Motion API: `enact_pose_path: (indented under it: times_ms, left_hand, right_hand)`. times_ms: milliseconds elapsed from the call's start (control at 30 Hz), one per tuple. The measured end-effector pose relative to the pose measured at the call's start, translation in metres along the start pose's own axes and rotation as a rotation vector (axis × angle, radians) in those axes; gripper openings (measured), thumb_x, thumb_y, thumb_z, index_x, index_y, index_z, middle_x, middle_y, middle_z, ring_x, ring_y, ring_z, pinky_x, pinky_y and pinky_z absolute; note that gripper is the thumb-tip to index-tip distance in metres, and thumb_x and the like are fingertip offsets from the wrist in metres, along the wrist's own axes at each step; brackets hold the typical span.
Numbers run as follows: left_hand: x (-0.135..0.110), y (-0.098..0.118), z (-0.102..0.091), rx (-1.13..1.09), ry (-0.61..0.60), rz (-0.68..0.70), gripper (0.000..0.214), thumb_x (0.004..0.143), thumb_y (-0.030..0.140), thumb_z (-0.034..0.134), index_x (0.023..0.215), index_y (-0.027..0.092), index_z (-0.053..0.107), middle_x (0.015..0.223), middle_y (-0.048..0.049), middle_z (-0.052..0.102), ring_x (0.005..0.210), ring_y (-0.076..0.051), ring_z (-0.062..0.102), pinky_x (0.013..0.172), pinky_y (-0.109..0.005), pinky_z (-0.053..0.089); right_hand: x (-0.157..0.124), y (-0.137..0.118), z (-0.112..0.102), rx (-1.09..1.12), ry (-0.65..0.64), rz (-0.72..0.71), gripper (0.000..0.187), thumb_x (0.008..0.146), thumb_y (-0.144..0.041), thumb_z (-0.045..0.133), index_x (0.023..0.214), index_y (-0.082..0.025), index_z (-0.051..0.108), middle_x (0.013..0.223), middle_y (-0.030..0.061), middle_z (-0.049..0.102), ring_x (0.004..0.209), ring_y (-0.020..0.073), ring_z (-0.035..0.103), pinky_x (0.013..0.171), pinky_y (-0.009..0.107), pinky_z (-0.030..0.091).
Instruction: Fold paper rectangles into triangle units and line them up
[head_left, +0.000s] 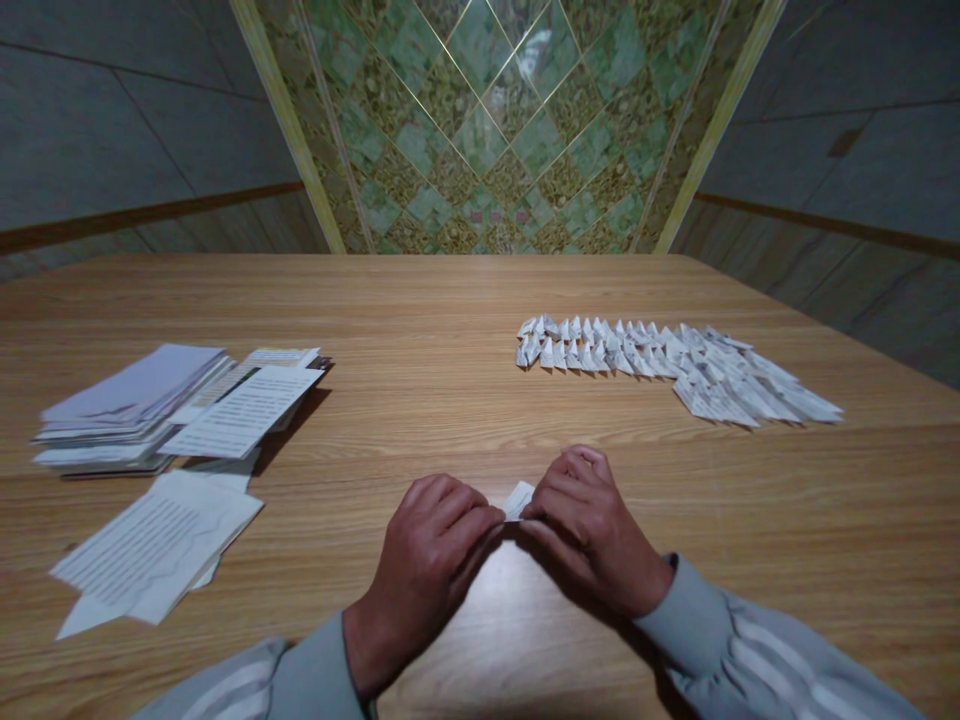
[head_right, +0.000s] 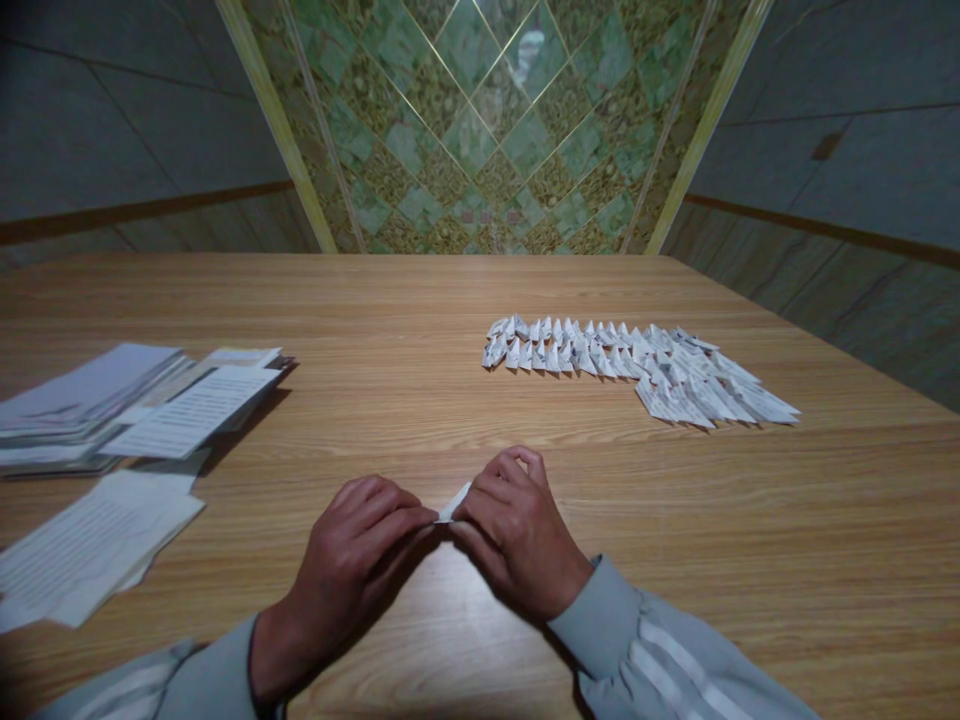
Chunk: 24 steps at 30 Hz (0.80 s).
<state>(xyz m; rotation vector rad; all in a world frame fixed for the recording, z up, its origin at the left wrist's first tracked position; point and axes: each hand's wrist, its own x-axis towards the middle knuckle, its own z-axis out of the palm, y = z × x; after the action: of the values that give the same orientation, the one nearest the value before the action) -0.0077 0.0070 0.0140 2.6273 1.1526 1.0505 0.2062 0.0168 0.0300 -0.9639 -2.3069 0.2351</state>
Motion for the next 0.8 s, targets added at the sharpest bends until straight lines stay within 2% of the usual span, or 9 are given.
enact_pose_path:
  times_ms: [167, 367, 467, 567, 633, 700, 800]
  left_hand:
    - [0.001, -0.005, -0.002, 0.029, 0.035, -0.004, 0.011, 0.095, 0.022, 0.058, 0.09, 0.02, 0.067, 0.076, -0.003, 0.067, 0.072, -0.019, 0.054, 0.067, -0.033, 0.037]
    - [-0.001, -0.009, -0.004, -0.021, 0.104, -0.001, 0.009, 0.095, 0.019, 0.058, 0.095, 0.019, 0.067, 0.077, -0.004, 0.067, 0.074, -0.02, 0.054, 0.068, -0.034, 0.039]
    - [-0.001, -0.011, -0.005, 0.0, 0.114, 0.009, 0.011, 0.094, 0.018, 0.057, 0.102, 0.02, 0.065, 0.089, -0.006, 0.069, 0.082, -0.021, 0.056, 0.073, -0.036, 0.042]
    - [-0.001, -0.008, -0.005, 0.078, 0.134, 0.029, 0.02, 0.095, 0.016, 0.056, 0.113, 0.02, 0.063, 0.106, -0.0098, 0.068, 0.093, -0.024, 0.057, 0.079, -0.039, 0.043]
    - [-0.001, -0.003, -0.004, 0.083, 0.089, 0.082, 0.022, 0.095, 0.015, 0.056, 0.116, 0.019, 0.061, 0.108, -0.01, 0.068, 0.094, -0.024, 0.058, 0.082, -0.041, 0.044]
    - [-0.003, 0.001, -0.001, 0.054, -0.016, 0.138, 0.022, 0.095, 0.014, 0.054, 0.116, 0.018, 0.061, 0.108, -0.0094, 0.069, 0.093, -0.024, 0.059, 0.082, -0.04, 0.046]
    - [-0.007, 0.004, 0.005, 0.041, -0.156, 0.131, 0.019, 0.097, 0.014, 0.05, 0.111, 0.017, 0.063, 0.106, -0.0092, 0.07, 0.09, -0.023, 0.061, 0.078, -0.038, 0.049]
  right_hand:
    - [0.001, 0.004, -0.003, -0.038, 0.041, 0.018, 0.022, 0.097, -0.03, 0.055, 0.081, -0.019, 0.065, 0.074, 0.0013, 0.063, 0.081, 0.0187, 0.051, 0.091, 0.04, 0.031]
    - [0.002, 0.008, -0.007, 0.03, 0.098, -0.067, 0.013, 0.095, -0.028, 0.059, 0.086, -0.022, 0.067, 0.075, -0.0003, 0.068, 0.078, 0.017, 0.055, 0.087, 0.038, 0.033]
    - [0.002, 0.006, -0.01, 0.002, 0.166, -0.107, 0.017, 0.096, -0.027, 0.057, 0.084, -0.021, 0.067, 0.075, 0.0002, 0.069, 0.077, 0.0171, 0.054, 0.086, 0.039, 0.034]
    - [0.002, 0.003, -0.009, -0.128, 0.185, -0.159, 0.022, 0.099, -0.023, 0.051, 0.083, -0.021, 0.067, 0.073, 0.0004, 0.068, 0.078, 0.0175, 0.052, 0.088, 0.04, 0.032]
    - [0.002, 0.001, -0.006, -0.219, 0.139, -0.21, 0.028, 0.1, -0.019, 0.048, 0.08, -0.021, 0.067, 0.07, 0.0001, 0.066, 0.077, 0.0172, 0.051, 0.09, 0.04, 0.032]
    - [0.001, 0.0, -0.002, -0.27, 0.059, -0.268, 0.03, 0.099, -0.016, 0.047, 0.076, -0.021, 0.066, 0.067, -0.0003, 0.064, 0.074, 0.0165, 0.049, 0.09, 0.039, 0.033]
    - [0.0, 0.002, 0.005, -0.27, -0.068, -0.302, 0.027, 0.097, -0.016, 0.05, 0.074, -0.02, 0.064, 0.066, -0.0008, 0.061, 0.074, 0.0163, 0.048, 0.089, 0.038, 0.034]
